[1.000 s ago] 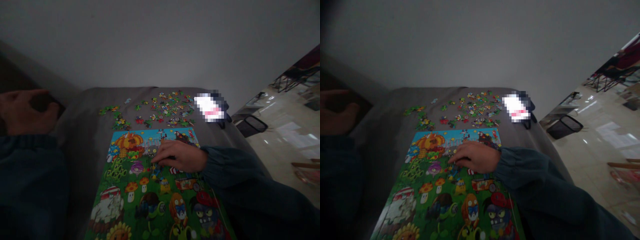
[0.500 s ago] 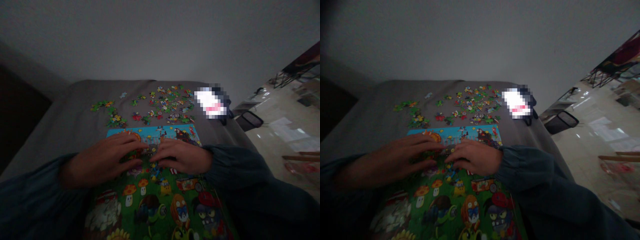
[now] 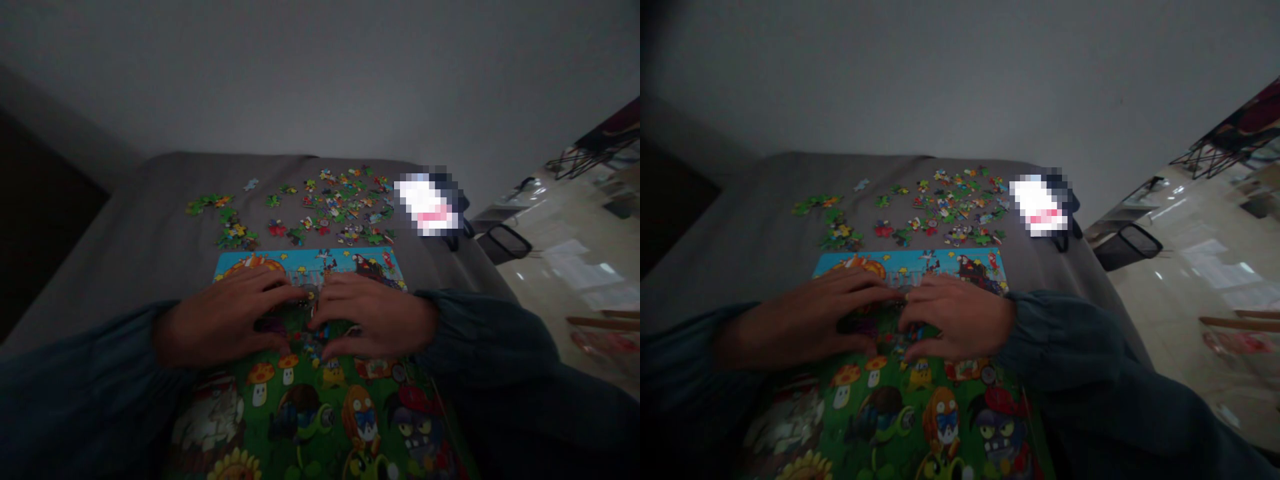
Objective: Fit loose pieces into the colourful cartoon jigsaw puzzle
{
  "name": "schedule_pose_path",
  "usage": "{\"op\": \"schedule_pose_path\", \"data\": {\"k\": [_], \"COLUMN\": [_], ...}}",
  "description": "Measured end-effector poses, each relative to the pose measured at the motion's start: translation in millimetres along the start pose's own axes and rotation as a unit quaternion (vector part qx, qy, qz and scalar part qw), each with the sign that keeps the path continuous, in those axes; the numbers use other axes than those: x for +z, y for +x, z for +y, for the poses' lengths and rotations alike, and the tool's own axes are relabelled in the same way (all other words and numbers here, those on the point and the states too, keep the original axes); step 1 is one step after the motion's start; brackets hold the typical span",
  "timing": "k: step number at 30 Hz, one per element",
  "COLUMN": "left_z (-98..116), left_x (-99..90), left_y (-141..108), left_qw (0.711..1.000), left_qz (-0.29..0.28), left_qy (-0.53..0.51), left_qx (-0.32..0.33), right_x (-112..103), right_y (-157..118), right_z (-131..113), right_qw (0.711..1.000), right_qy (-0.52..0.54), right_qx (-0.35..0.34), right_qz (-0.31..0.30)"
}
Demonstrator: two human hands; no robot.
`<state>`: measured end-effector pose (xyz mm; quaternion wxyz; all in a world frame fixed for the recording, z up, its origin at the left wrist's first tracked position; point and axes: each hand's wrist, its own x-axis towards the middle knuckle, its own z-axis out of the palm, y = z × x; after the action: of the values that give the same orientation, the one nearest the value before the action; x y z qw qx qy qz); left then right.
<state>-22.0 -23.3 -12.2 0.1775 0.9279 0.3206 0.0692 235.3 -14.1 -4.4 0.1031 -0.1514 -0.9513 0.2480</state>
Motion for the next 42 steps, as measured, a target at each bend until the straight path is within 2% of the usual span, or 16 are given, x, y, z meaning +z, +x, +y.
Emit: {"op": "schedule_pose_path", "data": {"k": [3,6,16,27,37,42], "left_z": [0.4,0.5,-0.9,-0.1,-1.3,-0.9], "left_x": [-0.2,-0.1,1.7,1.3,2.1,1.6], "left_y": [-0.3,-0.1,-0.4,-1.5,-1.1,-1.1], "left_qw": [1.0,1.0,1.0,1.0,1.0,1.0], "left_qz": [0.003,0.006,0.005,-0.003,0.013,0.007], "left_qy": [-0.003,-0.007,-0.011,-0.01,-0.003,-0.004], "left_qx": [0.004,0.004,0.001,-0.005,0.007,0.006], "right_x": [-3.2,-0.9,5.9,14.2,5.0,8.0], "right_y": [-1.3,0.0,2.6,4.9,0.7,0.8], "right_z": [0.0,0.9,3.3,6.9,6.6,9.4], "right_qw": [0.998,0.997,0.998,0.999,0.995,0.986], "right_qy": [-0.031,-0.032,-0.004,-0.009,-0.081,-0.139], "right_qx": [0.022,0.022,0.006,0.027,-0.052,-0.091], "right_qz": [-0.047,-0.061,-0.065,-0.028,-0.036,-0.015]}}
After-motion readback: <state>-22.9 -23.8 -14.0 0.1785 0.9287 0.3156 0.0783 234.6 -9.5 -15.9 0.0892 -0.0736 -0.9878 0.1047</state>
